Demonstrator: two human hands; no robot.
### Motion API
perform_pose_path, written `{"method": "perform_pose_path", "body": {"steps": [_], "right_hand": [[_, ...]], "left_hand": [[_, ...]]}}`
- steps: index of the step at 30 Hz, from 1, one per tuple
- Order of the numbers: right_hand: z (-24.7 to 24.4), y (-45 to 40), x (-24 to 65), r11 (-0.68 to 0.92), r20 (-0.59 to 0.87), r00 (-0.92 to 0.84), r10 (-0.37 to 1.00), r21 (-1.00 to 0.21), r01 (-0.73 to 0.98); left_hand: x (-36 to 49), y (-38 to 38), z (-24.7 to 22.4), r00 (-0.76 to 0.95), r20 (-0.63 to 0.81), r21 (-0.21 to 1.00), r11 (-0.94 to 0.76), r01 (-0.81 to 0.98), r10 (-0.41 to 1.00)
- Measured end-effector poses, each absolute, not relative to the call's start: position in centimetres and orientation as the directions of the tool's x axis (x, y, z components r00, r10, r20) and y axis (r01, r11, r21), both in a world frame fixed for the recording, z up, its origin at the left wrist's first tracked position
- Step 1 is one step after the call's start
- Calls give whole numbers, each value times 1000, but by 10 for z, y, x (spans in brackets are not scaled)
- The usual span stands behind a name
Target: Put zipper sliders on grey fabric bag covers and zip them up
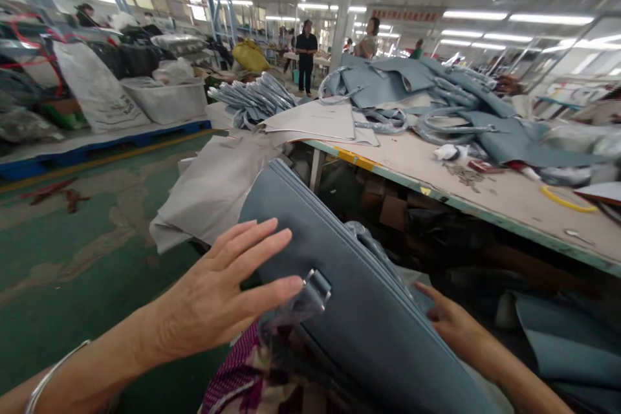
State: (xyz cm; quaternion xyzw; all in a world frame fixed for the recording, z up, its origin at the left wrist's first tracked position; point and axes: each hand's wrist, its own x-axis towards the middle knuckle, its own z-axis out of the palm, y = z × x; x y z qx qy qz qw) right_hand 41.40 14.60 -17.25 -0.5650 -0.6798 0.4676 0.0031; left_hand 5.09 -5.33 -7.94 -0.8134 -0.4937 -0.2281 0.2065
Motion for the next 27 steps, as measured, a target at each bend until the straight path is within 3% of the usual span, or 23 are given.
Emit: {"method": "perform_pose_path", "body": {"steps": [5, 9, 12, 18, 20, 22, 24, 27], "right_hand": [[-131, 153, 421, -239, -381, -218, 899, -842, 484], [-95, 151, 434, -242, -271, -104, 957, -942, 233], [-75, 144, 438, -140, -154, -107, 982, -982, 123], [-38, 123, 423, 154, 134, -165, 977, -981, 120], [-27, 115, 415, 230, 215, -182, 959, -971, 65], [-18, 109, 409, 295, 283, -212, 935, -955, 30], [-11, 102, 405, 344, 325, -272, 906, -938, 26], [-4, 92, 399, 388, 352, -365, 862, -922, 25]], "left_hand": [[55, -23, -94, 628, 472, -376, -503, 778, 618], [49, -2, -98, 705, 427, -439, -552, 709, 566], [47, 6, -95, 763, 364, -448, -618, 646, 534], [52, 23, -79, 796, 327, -420, -676, 605, 510], [55, 30, -76, 764, 383, -337, -692, 638, 519], [59, 40, -72, 636, 525, -172, -661, 730, 566], [67, 50, -65, 369, 649, 91, -550, 830, 665], [88, 64, -45, -46, 592, 472, -300, 829, 805]]}}
